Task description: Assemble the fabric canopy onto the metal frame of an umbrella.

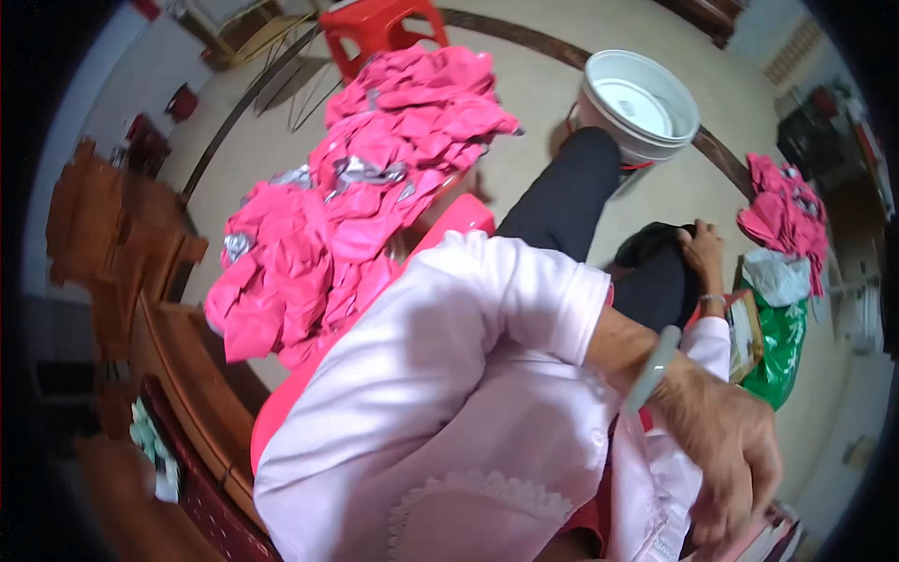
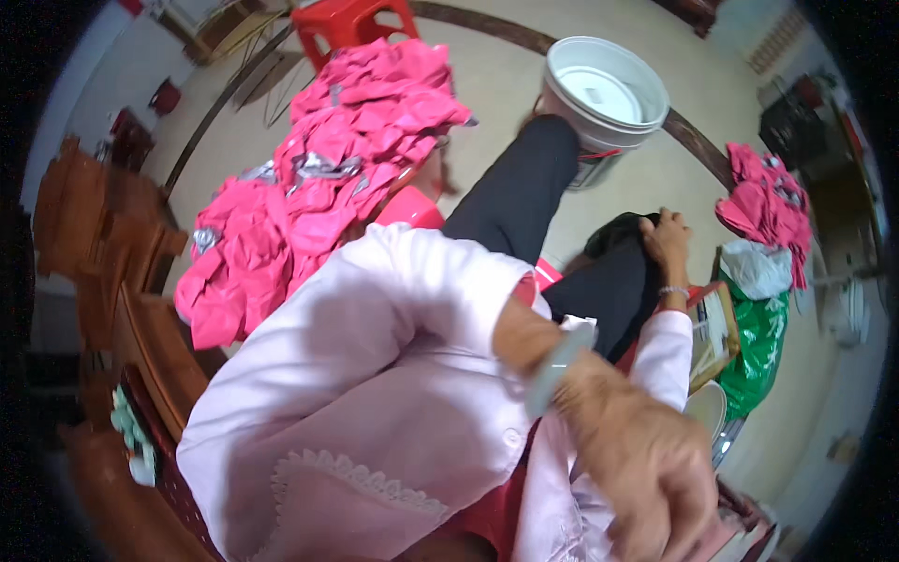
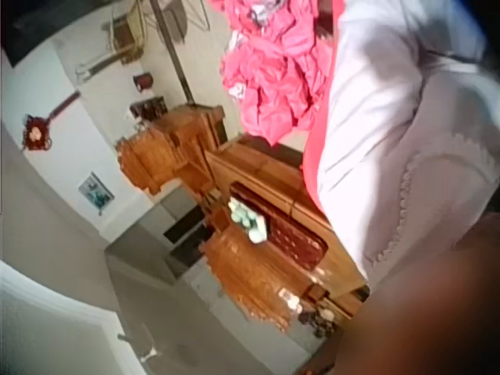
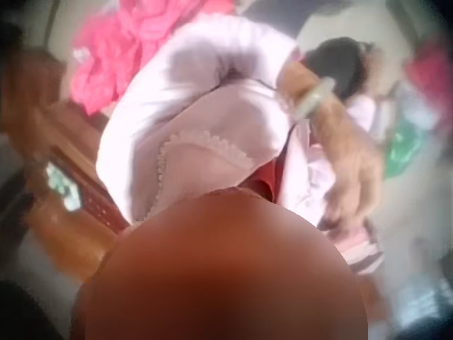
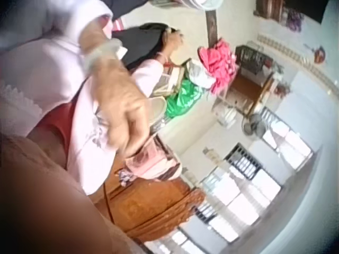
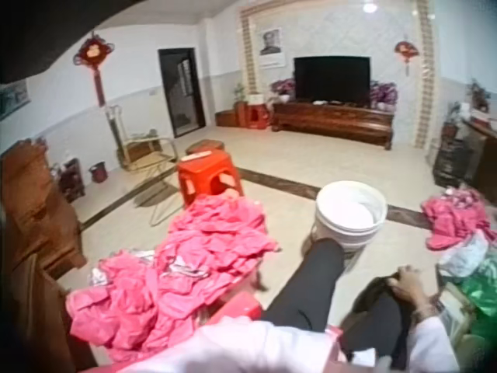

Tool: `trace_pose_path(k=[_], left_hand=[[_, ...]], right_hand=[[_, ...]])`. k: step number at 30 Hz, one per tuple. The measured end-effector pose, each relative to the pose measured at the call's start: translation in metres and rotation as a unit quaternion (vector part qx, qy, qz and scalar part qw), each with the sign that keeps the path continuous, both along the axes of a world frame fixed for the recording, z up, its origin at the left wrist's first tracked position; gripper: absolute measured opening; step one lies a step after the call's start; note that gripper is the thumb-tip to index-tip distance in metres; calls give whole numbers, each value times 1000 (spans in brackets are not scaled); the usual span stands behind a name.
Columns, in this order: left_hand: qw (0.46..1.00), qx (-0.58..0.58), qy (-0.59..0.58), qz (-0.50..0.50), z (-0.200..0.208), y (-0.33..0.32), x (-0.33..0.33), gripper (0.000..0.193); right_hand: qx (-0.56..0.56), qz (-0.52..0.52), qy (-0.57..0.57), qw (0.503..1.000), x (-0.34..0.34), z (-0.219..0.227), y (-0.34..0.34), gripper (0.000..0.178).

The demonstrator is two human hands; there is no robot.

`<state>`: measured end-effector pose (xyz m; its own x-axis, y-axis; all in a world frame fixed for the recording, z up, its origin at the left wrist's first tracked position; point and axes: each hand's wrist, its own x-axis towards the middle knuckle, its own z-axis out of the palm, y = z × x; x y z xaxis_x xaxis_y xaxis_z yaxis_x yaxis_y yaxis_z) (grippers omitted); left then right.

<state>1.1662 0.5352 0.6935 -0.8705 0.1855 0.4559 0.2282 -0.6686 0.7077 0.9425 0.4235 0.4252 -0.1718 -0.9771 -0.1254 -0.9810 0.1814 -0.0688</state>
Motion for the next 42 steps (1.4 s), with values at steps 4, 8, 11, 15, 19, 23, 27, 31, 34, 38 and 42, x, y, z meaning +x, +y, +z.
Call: trace_pose_path(k=[4,8,11,15,19,23,27,31,34,38,42], left_hand=[[995,19,66,-73,9,4,4,13],[992,-35,103,-63,12,13,8,13],[991,-60,117,-32,10,15,17,13],[987,-86,134,-3,4,13,26,13],[985,-89,150,12,-12,12,27,13],[980,-80,178,23,-20,11,21,13],[974,-74,211,41,-22,0,15,13],[965,-72,246,53,-21,-18,11,13],[958,-65,278,40,-15,-30,5,13],[961,-62,268,31,-14,-43,-4,13],[890,-404,48,205,-92,-115,2,18]], right_hand=[[9,-56,-29,998,11,12,2,48],[-15,-59,-15,998,-3,20,11,48],[-50,-71,-27,996,6,22,16,46],[-57,-74,-27,995,-8,13,24,45],[-56,-83,-16,995,0,15,20,43],[-58,-66,2,996,1,15,20,41],[-65,-72,-11,995,5,17,20,42],[-36,-81,-10,996,3,22,11,43],[-15,-109,-45,993,-19,12,-2,44],[-125,-66,-48,989,-20,-7,-35,53],[-156,5,-82,984,3,-2,-77,40]])
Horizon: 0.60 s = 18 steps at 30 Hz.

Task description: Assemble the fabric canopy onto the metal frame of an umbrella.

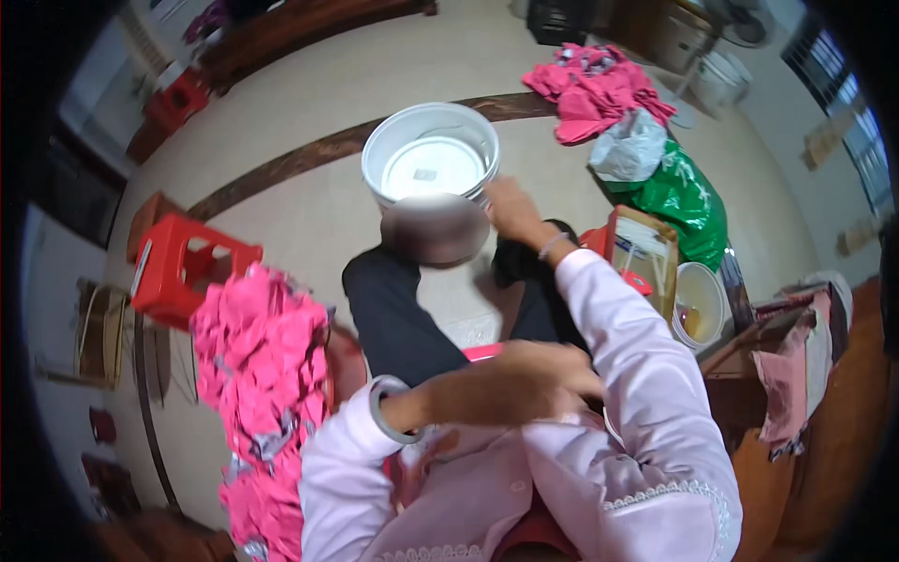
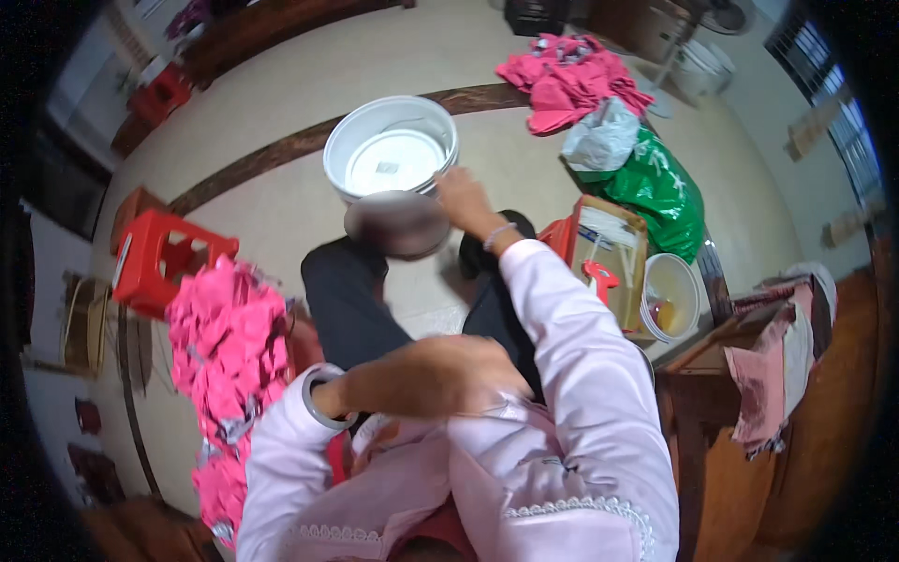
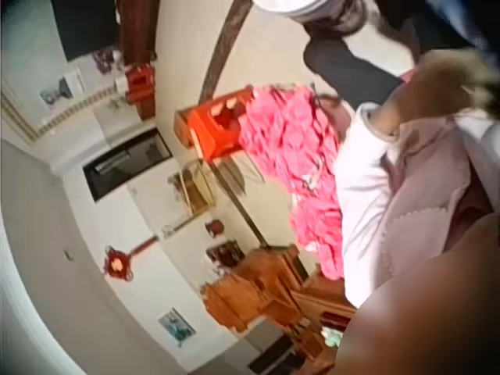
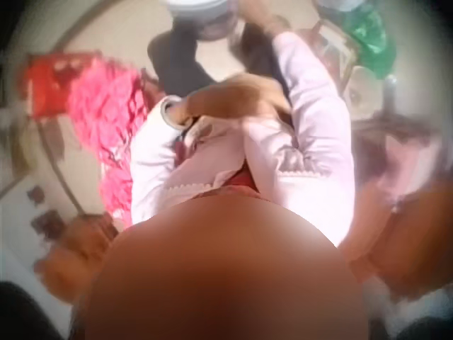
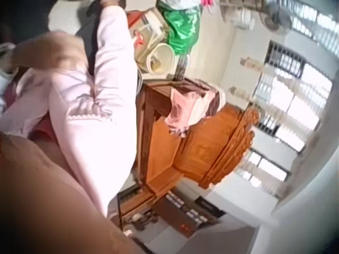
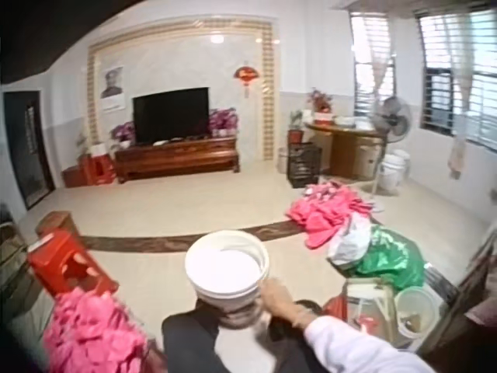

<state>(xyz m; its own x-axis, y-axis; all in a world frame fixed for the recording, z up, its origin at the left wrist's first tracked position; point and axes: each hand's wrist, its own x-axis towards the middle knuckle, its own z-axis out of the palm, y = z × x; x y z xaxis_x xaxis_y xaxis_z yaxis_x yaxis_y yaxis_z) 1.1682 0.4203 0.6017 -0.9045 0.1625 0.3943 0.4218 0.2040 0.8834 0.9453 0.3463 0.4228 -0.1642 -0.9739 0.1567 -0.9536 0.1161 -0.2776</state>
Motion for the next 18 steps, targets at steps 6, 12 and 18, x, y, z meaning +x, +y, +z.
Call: trace_pose_path(k=[6,12,18], left_hand=[[931,-131,-265,216,-165,-68,13,23],[934,-169,-235,209,-221,-65,7,17],[951,-136,-215,175,-227,-55,1,17]], right_hand=[[-46,-4,-11,999,18,-16,-20,28],[-103,-44,60,992,14,-12,-26,31],[-46,72,107,991,16,-24,-40,23]])
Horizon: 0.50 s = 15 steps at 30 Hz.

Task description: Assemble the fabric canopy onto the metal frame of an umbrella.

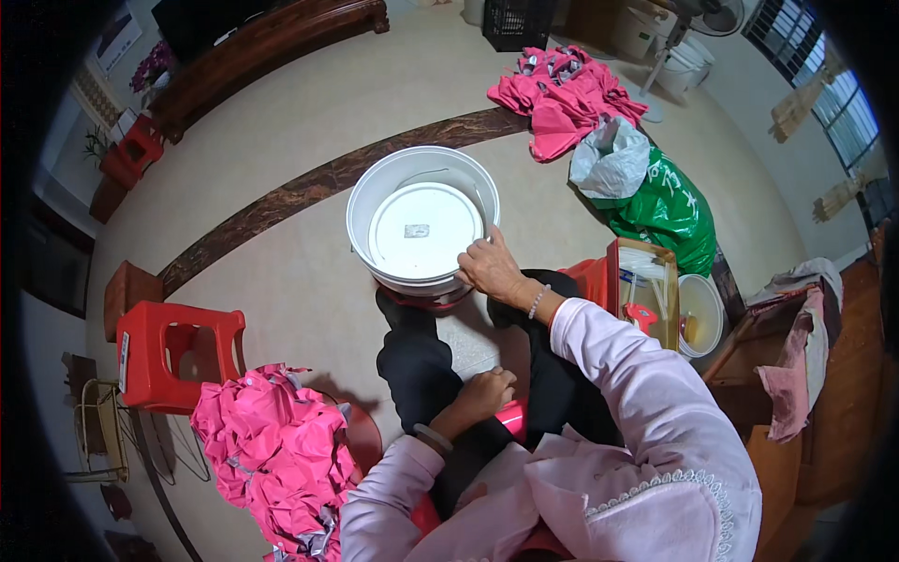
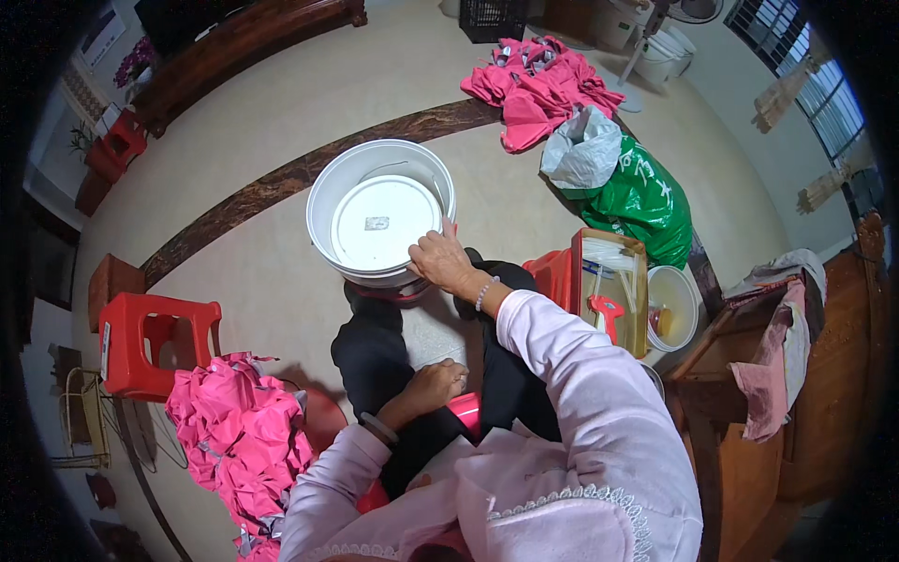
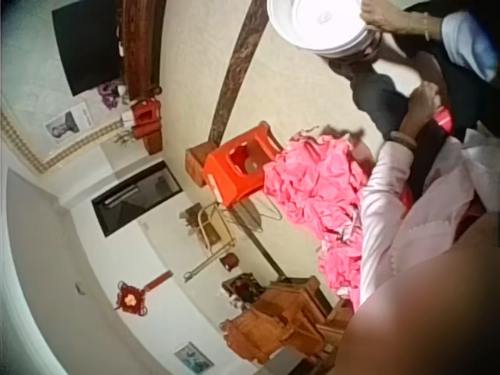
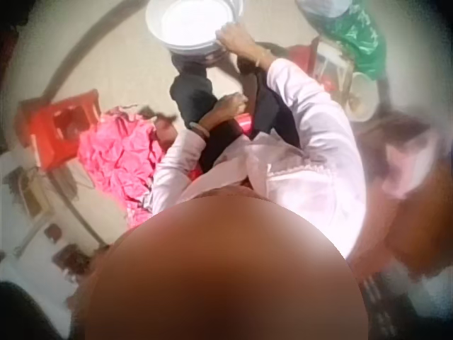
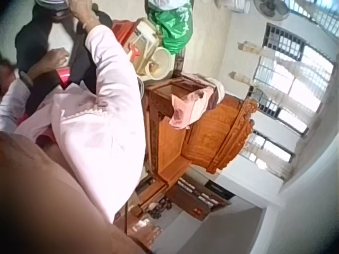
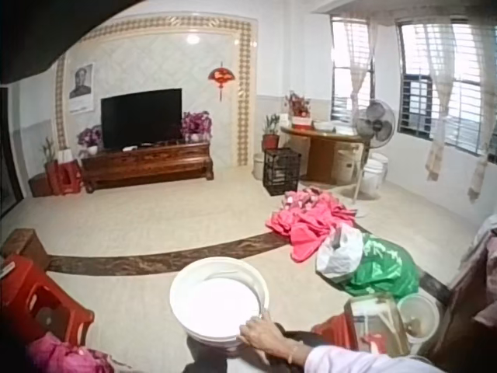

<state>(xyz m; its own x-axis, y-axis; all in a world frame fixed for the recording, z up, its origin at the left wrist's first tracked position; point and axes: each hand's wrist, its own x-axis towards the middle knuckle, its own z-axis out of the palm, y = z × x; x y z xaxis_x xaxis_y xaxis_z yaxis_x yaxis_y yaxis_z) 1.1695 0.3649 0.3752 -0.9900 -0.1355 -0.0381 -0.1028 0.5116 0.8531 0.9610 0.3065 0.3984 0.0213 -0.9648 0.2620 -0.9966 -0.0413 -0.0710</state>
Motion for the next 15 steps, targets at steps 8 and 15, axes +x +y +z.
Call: trace_pose_path(k=[8,15], left_hand=[[991,-98,-89,-19,-11,-4,1,14],[976,-130,-171,-38,1,-4,-3,18]], right_hand=[[17,52,-21,998,13,-10,-1,25],[21,79,-103,991,22,-17,12,25]])
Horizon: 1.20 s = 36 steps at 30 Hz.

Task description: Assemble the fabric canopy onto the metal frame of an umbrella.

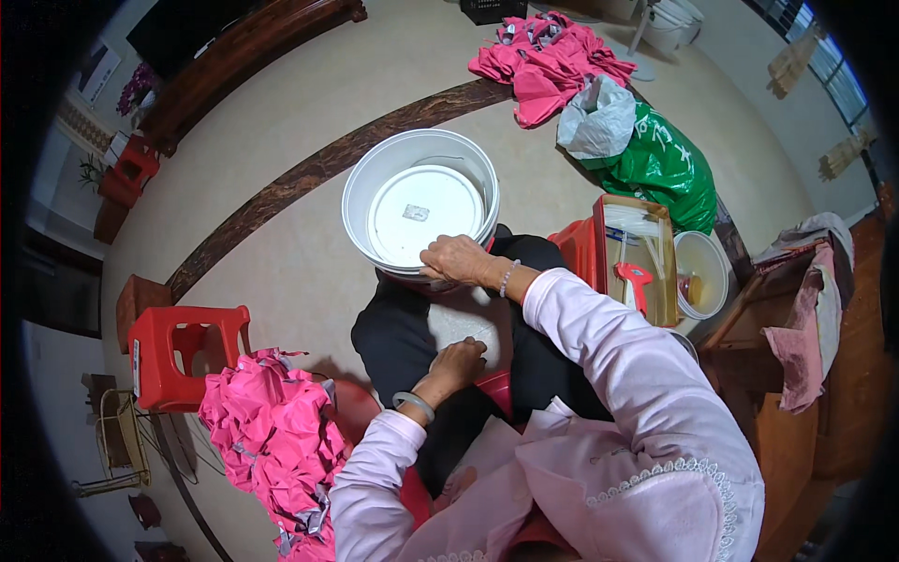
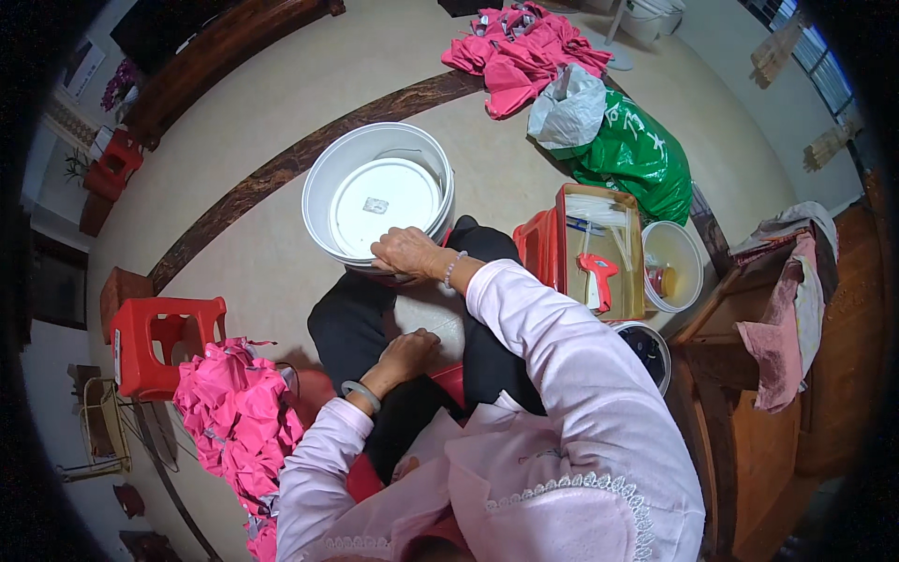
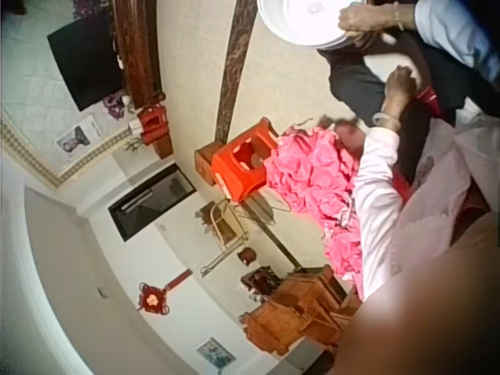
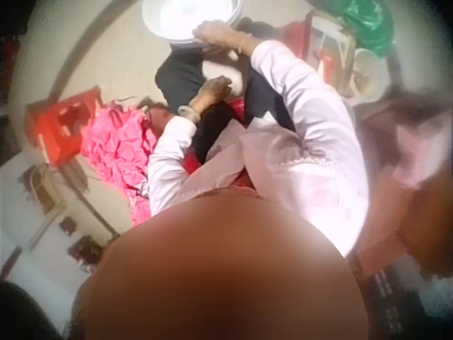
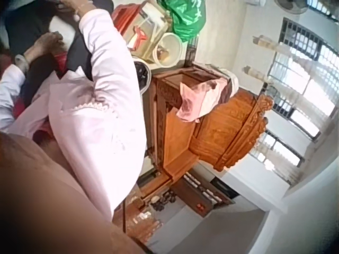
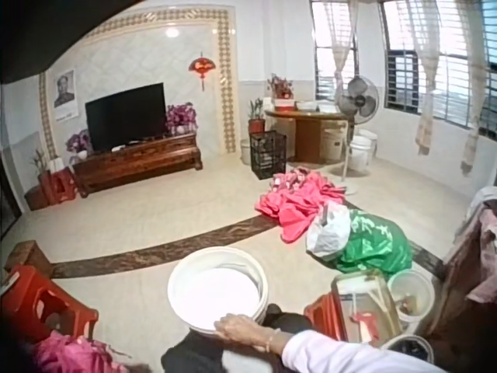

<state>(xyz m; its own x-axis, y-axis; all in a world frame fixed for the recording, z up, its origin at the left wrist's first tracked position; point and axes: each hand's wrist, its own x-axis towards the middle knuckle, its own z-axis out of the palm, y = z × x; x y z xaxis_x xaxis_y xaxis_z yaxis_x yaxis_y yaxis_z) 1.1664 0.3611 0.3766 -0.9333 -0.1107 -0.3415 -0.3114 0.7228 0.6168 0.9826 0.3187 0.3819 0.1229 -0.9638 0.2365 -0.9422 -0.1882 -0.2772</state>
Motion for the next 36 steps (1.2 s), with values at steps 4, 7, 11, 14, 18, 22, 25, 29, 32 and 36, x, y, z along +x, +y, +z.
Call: trace_pose_path(k=[4,7,11,14,18,22,25,29,32,36], left_hand=[[999,9,26,20,-1,0,2,18],[998,29,46,29,4,5,0,17],[999,12,44,-17,1,15,10,13],[999,-18,30,-15,7,12,17,11],[993,-78,78,38,16,4,28,10],[900,-109,407,109,27,-2,31,16],[953,-63,267,128,64,0,31,14],[947,-58,271,164,76,7,45,15],[952,-63,250,167,72,10,48,15],[957,-76,246,137,66,12,44,15]], right_hand=[[45,-19,-15,999,0,7,3,26],[71,-26,-7,997,-4,9,5,27],[88,-22,-20,996,-6,10,7,28],[83,-15,0,996,-10,4,7,25],[128,20,64,990,-22,-9,8,19],[32,35,36,998,-43,13,32,21],[49,74,-6,996,-43,35,42,30],[13,98,-45,994,-38,51,53,28],[50,-11,-130,990,-39,56,66,22],[23,-156,-52,986,-60,49,72,23]])
